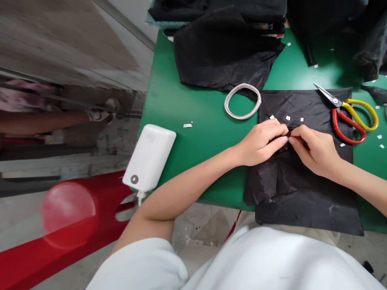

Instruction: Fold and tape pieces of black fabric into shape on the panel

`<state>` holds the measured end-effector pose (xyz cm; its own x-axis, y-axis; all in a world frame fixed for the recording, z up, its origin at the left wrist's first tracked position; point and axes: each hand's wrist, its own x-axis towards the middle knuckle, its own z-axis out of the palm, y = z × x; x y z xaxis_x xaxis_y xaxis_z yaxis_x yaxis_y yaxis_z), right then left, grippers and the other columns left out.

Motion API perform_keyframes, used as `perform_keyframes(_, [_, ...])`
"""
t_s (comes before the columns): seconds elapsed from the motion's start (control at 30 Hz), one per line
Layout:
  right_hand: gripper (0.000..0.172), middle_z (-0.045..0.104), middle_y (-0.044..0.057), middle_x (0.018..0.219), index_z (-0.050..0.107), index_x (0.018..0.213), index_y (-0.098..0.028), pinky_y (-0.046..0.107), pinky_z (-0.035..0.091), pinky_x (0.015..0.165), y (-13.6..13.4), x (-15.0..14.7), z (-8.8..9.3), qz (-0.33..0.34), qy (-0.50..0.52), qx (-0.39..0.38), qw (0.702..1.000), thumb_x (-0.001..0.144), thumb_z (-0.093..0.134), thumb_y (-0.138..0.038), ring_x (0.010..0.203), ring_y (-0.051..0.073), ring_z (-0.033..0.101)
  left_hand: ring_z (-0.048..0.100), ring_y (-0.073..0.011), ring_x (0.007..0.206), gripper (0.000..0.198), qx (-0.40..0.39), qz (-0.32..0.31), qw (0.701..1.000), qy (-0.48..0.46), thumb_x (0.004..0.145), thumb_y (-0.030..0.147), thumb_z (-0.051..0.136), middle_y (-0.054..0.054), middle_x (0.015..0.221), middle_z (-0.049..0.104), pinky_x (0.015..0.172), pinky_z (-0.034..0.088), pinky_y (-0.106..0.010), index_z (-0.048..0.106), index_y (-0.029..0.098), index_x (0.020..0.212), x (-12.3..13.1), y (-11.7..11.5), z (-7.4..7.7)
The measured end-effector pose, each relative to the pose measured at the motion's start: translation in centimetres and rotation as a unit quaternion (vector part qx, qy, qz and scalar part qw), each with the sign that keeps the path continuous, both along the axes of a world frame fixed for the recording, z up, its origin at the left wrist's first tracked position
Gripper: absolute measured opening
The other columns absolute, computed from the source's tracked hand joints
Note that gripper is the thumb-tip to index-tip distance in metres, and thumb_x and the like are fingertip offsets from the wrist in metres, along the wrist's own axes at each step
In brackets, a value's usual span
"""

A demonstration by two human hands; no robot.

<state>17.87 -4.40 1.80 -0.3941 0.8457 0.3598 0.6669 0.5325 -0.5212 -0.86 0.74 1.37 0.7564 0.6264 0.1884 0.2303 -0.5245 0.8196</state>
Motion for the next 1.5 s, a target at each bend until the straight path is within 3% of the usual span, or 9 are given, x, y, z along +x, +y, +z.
perform_keyframes(0.3, [0.014,0.052,-0.006,0.064,0.044,0.089,-0.023,0.019,0.037,0.045,0.2,0.0,0.1,-0.018,0.092,-0.089,0.992,0.086,0.056,-0.016,0.047,0.006,0.044,0.047,-0.0137,0.072,0.026,0.029,-0.016,0.999,-0.021,0.096,0.033,0.044,0.0,0.071,0.051,0.071,0.039,-0.026,0.047,0.018,0.076,0.0,0.3,-0.5])
perform_keyframes(0.53, [0.008,0.053,-0.004,0.063,0.051,0.082,-0.022,0.021,0.037,0.049,0.7,0.3,0.7,-0.009,0.146,-0.179,0.973,0.09,0.051,-0.021,0.052,0.007,0.046,0.047,-0.015,0.075,0.026,-0.054,-0.041,0.998,0.015,0.097,0.028,0.04,-0.001,0.072,0.056,0.076,0.037,-0.027,0.052,0.016,0.076,-0.1,0.6,0.8])
perform_keyframes(0.7, [0.008,0.049,-0.005,0.062,0.051,0.081,-0.02,0.02,0.033,0.046,0.7,0.5,0.8,0.004,0.17,-0.224,0.96,0.088,0.054,-0.022,0.051,0.006,0.041,0.047,-0.0159,0.077,0.026,-0.063,-0.055,0.996,0.029,0.096,0.028,0.038,-0.001,0.073,0.054,0.077,0.037,-0.028,0.048,0.017,0.074,-0.3,0.6,1.0])
perform_keyframes(1.0, [0.017,0.045,-0.006,0.055,0.052,0.07,-0.018,0.021,0.03,0.046,0.9,0.6,0.8,0.035,0.159,-0.236,0.958,0.086,0.054,-0.022,0.048,0.005,0.037,0.047,-0.0148,0.076,0.022,-0.037,-0.041,0.998,0.035,0.096,0.03,0.041,-0.001,0.074,0.051,0.076,0.038,-0.028,0.046,0.018,0.077,-0.1,0.4,0.8])
perform_keyframes(1.2, [0.024,0.051,-0.003,0.056,0.055,0.066,-0.019,0.025,0.03,0.047,0.8,1.0,0.7,0.019,0.196,-0.298,0.934,0.088,0.056,-0.029,0.049,0.007,0.04,0.047,-0.0084,0.064,0.013,-0.087,0.034,0.993,-0.07,0.09,0.027,0.053,0.003,0.076,0.046,0.064,0.039,-0.023,0.043,0.02,0.088,0.2,0.0,0.0])
perform_keyframes(1.37, [0.025,0.058,-0.001,0.06,0.058,0.066,-0.02,0.027,0.036,0.052,0.7,1.1,0.7,0.023,0.199,-0.308,0.93,0.089,0.055,-0.03,0.055,0.01,0.048,0.048,-0.008,0.065,0.006,-0.018,0.017,0.995,-0.1,0.091,0.016,0.047,0.003,0.077,0.051,0.065,0.042,-0.022,0.045,0.021,0.086,0.2,0.0,-0.4])
perform_keyframes(1.5, [0.023,0.058,-0.002,0.058,0.057,0.065,-0.021,0.026,0.034,0.05,0.7,1.0,0.7,-0.007,0.187,-0.274,0.943,0.087,0.055,-0.027,0.051,0.009,0.045,0.054,-0.0122,0.076,0.003,0.006,0.002,0.996,-0.085,0.091,0.021,0.046,-0.002,0.084,0.058,0.074,0.046,-0.027,0.049,0.02,0.089,0.1,0.1,-0.4])
